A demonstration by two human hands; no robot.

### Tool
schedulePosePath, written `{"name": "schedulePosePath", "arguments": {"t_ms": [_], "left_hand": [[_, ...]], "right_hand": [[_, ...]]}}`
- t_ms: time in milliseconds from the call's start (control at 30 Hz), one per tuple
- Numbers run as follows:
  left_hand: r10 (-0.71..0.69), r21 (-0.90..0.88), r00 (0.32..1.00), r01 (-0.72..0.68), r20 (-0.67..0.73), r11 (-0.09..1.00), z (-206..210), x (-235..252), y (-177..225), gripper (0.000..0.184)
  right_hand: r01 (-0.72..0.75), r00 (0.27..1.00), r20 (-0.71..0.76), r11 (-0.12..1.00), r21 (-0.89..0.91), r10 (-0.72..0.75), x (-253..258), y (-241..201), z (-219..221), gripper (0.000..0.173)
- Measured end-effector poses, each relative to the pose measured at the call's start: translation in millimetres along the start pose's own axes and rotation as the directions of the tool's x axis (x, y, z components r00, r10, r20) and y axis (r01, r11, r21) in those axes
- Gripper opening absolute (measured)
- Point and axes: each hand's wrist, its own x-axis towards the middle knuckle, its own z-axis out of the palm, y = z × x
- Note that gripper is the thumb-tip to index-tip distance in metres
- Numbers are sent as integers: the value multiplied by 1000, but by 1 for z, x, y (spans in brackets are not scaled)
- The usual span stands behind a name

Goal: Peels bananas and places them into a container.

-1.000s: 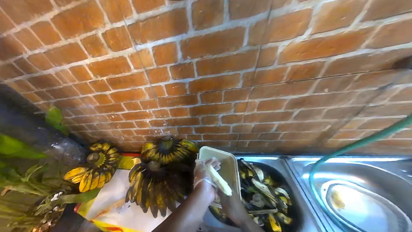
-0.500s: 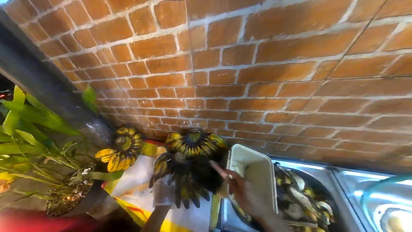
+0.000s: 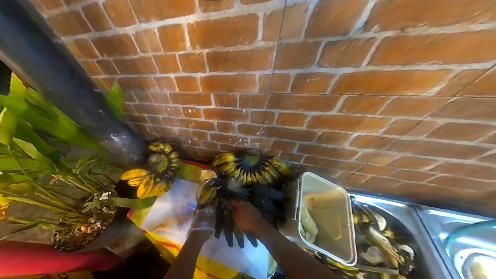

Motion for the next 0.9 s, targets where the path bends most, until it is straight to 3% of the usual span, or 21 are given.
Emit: {"name": "schedulePosePath", "arguments": {"t_ms": [233,400,500,700,900], "left_hand": [[41,29,988,-45,147,999,-12,23,-11,46],[14,-20,981,-10,194,1000,-15,35,-10,41],[12,-30,975,-6,221,1000,-17,37,-9,42],[0,-170,978,36,207,985,-17,40,-14,41],[-158,-8,973,162,168,987,-9,43,6,64]], "right_hand": [[3,990,140,995,-97,10,-65,-23,24,38],[-139,990,-24,987,-80,138,-35,-12,3,42],[-154,988,2,982,-108,156,-16,-14,-12,39],[-103,993,39,990,-95,108,-33,-8,3,39],[87,964,261,980,-177,-39,-81,22,19,38]]}}
